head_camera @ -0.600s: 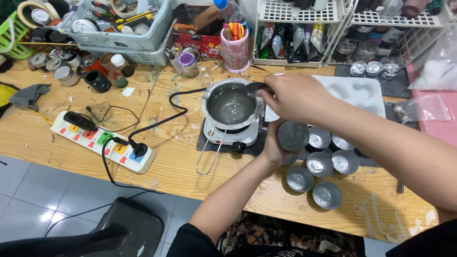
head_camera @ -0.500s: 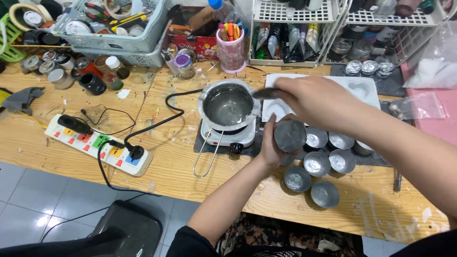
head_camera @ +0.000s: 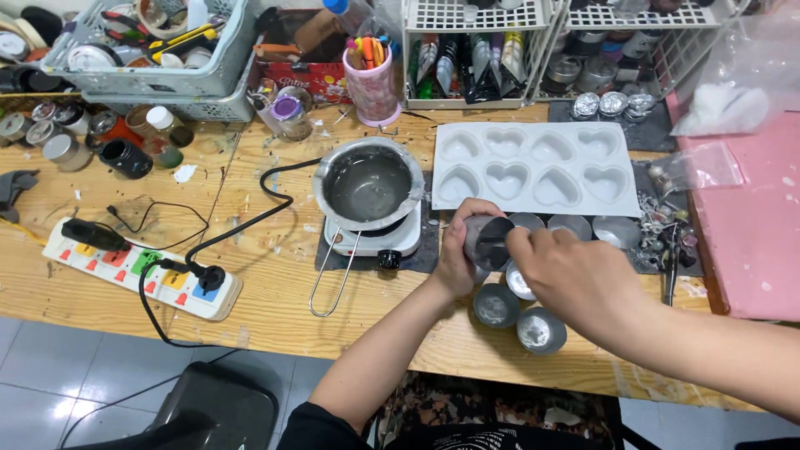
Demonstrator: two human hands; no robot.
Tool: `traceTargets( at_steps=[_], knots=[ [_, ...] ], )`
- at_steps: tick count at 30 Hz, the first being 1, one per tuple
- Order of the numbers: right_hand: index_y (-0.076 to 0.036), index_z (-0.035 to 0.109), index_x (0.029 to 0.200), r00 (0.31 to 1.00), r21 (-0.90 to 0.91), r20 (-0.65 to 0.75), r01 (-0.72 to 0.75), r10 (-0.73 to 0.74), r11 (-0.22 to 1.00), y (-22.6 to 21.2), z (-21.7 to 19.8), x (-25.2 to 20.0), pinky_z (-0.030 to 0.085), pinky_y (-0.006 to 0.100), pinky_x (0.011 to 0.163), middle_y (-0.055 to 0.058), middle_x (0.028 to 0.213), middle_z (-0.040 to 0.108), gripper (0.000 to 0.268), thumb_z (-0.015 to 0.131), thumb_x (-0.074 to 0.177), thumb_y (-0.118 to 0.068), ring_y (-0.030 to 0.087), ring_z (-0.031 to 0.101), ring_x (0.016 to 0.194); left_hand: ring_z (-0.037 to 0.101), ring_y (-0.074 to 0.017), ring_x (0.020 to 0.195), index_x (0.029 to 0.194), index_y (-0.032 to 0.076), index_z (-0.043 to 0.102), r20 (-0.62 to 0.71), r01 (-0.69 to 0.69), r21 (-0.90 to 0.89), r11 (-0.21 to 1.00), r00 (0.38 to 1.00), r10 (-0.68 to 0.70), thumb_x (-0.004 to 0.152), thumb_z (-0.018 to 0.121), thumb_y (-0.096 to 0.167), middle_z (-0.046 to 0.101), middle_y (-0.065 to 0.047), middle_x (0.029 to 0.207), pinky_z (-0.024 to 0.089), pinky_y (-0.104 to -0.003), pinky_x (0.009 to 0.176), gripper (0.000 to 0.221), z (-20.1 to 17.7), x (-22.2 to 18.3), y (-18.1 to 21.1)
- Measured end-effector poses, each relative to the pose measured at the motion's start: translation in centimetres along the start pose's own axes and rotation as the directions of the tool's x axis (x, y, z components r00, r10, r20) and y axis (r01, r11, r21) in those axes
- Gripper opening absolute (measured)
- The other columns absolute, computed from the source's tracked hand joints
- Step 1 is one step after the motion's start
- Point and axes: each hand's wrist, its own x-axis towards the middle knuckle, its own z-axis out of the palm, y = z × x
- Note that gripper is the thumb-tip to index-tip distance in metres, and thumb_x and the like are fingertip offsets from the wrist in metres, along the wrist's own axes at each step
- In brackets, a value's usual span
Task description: Melting wax and preparing candle molds on a workbench.
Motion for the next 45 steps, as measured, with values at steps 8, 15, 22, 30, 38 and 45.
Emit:
traceTargets(
  at_steps=[8, 15, 22, 30, 38, 45],
  knots=[
    [-0.003, 0.057, 0.09, 0.997, -0.017, -0.074, 0.029, -0.03, 0.999, -0.7, 3.6, 1.3, 0.055, 0.033, 0.044, 0.01, 0.068, 0.068, 0.01, 0.058, 0.085, -0.01, 0.023, 0.072, 0.06, 0.06, -0.018, 0.1, 0.114, 0.003, 0.054, -0.079, 0.039, -0.083, 0.996, 0.996, -0.046, 0.108, 0.027, 0.06, 0.062, -0.01, 0.108, 0.049, -0.033, 0.093, 0.062, -0.2, -0.4, -1.9],
    [0.0, 0.057, 0.094, 0.99, 0.342, 0.141, -0.068, 0.021, 0.937, -0.9, 2.2, 3.4, 0.058, 0.046, 0.056, 0.02, 0.07, 0.071, 0.012, 0.058, 0.084, -0.006, 0.037, 0.073, 0.068, 0.062, -0.0186, 0.099, 0.11, 0.003, 0.056, -0.165, -0.073, 0.046, 0.996, 0.983, 0.079, 0.108, 0.027, 0.057, 0.065, -0.011, 0.104, 0.05, -0.033, 0.094, 0.061, -0.6, -0.1, -0.5],
    [-0.001, 0.059, 0.091, 0.976, 0.321, 0.215, -0.094, 0.024, 0.942, -0.8, 2.7, 2.9, 0.059, 0.046, 0.061, 0.017, 0.073, 0.072, 0.009, 0.059, 0.083, -0.005, 0.035, 0.074, 0.073, 0.058, -0.0129, 0.082, 0.103, 0.004, 0.06, 0.0, 0.076, 0.055, 0.996, 0.997, -0.076, 0.11, 0.025, 0.052, 0.064, -0.005, 0.088, 0.047, -0.027, 0.079, 0.059, -0.7, 0.6, -0.6],
    [0.001, 0.06, 0.096, 0.974, 0.343, 0.221, -0.132, 0.057, 0.93, -1.3, 4.7, 2.5, 0.06, 0.045, 0.061, 0.018, 0.076, 0.073, 0.014, 0.06, 0.084, -0.007, 0.035, 0.075, 0.073, 0.055, -0.0116, 0.069, 0.093, 0.007, 0.062, 0.239, 0.537, -0.267, 0.8, 0.841, -0.485, 0.108, 0.032, 0.041, 0.061, -0.003, 0.078, 0.046, -0.026, 0.063, 0.049, -2.3, 0.9, -4.0],
    [0.001, 0.061, 0.098, 0.954, 0.35, 0.291, -0.171, 0.067, 0.921, -1.7, 5.1, 2.1, 0.06, 0.046, 0.06, 0.019, 0.076, 0.073, 0.015, 0.058, 0.087, -0.008, 0.036, 0.075, 0.072, 0.05, -0.0177, 0.043, 0.082, 0.009, 0.064, 0.105, 0.89, -0.035, 0.454, 0.455, -0.884, 0.101, 0.04, 0.046, 0.057, -0.005, 0.059, 0.035, -0.033, 0.035, 0.048, -2.6, 1.0, -3.0],
    [0.002, 0.061, 0.097, 0.959, 0.291, 0.282, -0.095, 0.01, 0.952, -2.0, 5.1, 1.9, 0.061, 0.043, 0.056, 0.018, 0.073, 0.073, 0.015, 0.059, 0.087, -0.009, 0.033, 0.076, 0.069, 0.05, -0.0176, 0.042, 0.087, 0.008, 0.062, 0.124, 0.909, 0.061, 0.412, 0.403, -0.907, 0.099, 0.038, 0.045, 0.058, -0.005, 0.059, 0.035, -0.032, 0.035, 0.046, -2.4, 1.4, -1.0]
  ],
)
